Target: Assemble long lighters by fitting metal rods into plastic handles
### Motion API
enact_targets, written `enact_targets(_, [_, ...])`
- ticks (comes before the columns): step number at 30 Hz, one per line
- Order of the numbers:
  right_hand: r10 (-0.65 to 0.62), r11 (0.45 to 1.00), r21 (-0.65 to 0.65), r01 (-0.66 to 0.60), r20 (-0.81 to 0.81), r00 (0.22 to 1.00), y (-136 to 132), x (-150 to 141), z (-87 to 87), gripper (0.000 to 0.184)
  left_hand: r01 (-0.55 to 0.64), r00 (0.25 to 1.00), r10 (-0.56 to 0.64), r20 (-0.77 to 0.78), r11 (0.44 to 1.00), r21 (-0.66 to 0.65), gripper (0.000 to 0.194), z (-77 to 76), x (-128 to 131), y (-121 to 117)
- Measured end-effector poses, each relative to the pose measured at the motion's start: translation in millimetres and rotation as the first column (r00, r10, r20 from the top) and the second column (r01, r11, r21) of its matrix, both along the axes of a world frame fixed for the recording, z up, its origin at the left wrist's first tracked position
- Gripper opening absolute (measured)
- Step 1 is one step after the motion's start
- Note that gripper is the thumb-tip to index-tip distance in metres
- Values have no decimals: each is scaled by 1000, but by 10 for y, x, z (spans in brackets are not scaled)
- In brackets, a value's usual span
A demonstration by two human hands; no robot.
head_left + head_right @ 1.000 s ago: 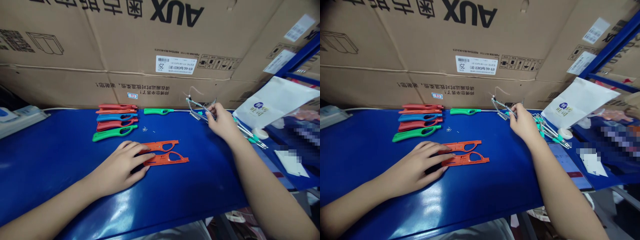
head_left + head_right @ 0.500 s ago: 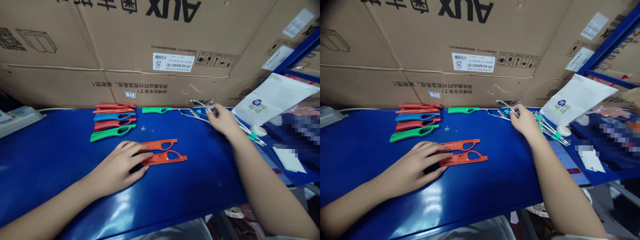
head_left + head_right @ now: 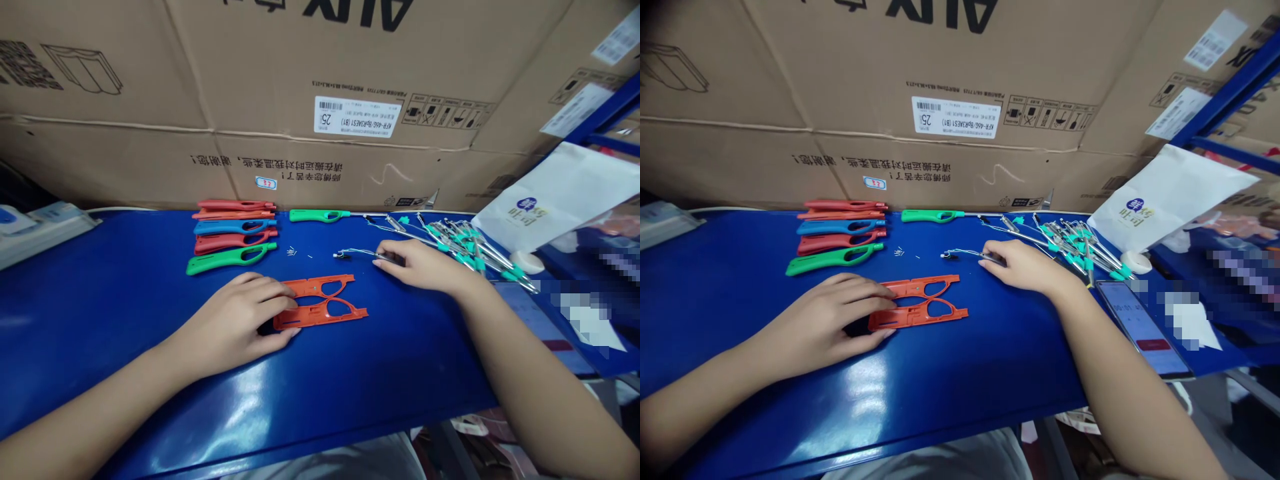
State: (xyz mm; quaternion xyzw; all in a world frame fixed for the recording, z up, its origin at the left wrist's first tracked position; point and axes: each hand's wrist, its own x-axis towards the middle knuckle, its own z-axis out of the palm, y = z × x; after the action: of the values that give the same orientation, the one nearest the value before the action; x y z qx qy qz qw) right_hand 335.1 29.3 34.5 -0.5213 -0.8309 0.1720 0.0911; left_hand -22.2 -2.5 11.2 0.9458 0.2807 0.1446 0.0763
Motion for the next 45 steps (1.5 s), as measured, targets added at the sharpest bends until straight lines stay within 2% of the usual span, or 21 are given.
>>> enact_targets(3, [3, 1000, -9, -3, -22, 1000, 4, -39, -33, 20, 0, 1000, 0, -19, 1000, 29, 17, -3, -19, 8])
enact_targets(7, [15, 1000, -4, -15, -58, 998, -6, -60, -50, 21, -18, 998, 21, -55, 998, 55, 20, 13, -40, 7])
enact_targets(10, [26, 1000, 7, -25, -144, 989, -28, -80, -32, 24, -24, 997, 27, -74, 998, 50, 21, 53, -63, 17])
enact_targets(16, [39, 990, -115, -80, -321, 946, -90, -169, -22, 28, -51, 995, 57, -86, 996, 71, 21, 127, -119, 57])
enact_targets(19, [60, 985, -131, -115, -363, 930, -135, -260, -47, 30, -96, 995, 97, -6, 995, 38, 32, 111, -92, 44])
enact_targets(22, [107, 977, -132, -170, -388, 916, -201, -379, -74, 31, -195, 964, 207, 169, 977, -82, 42, 70, -20, -9])
enact_targets(25, [158, 972, -104, -212, -381, 911, -277, -494, -96, 29, -213, 917, 278, 286, 948, -238, 45, 39, 57, -72])
enact_targets(28, [194, 968, -78, -238, -368, 909, -335, -573, -122, 27, -116, 901, 265, 343, 910, -398, 34, 19, 110, -114])
enact_targets(31, [212, 963, -87, -255, -338, 917, -355, -609, -144, 26, -86, 862, 309, 403, 871, -484, 23, -5, 131, -128])
enact_targets(33, [231, 961, -76, -267, -314, 921, -351, -615, -147, 24, -82, 849, 317, 422, 869, -488, 19, -17, 131, -124])
enact_targets(39, [292, 942, -74, -326, -290, 911, -326, -606, -116, 23, -90, 839, 241, 489, 946, -312, 22, -4, 121, -94])
enact_targets(45, [323, 942, -24, -335, -205, 924, -335, -594, -129, 26, -71, 833, 264, 485, 922, -380, 23, 19, 123, -120])
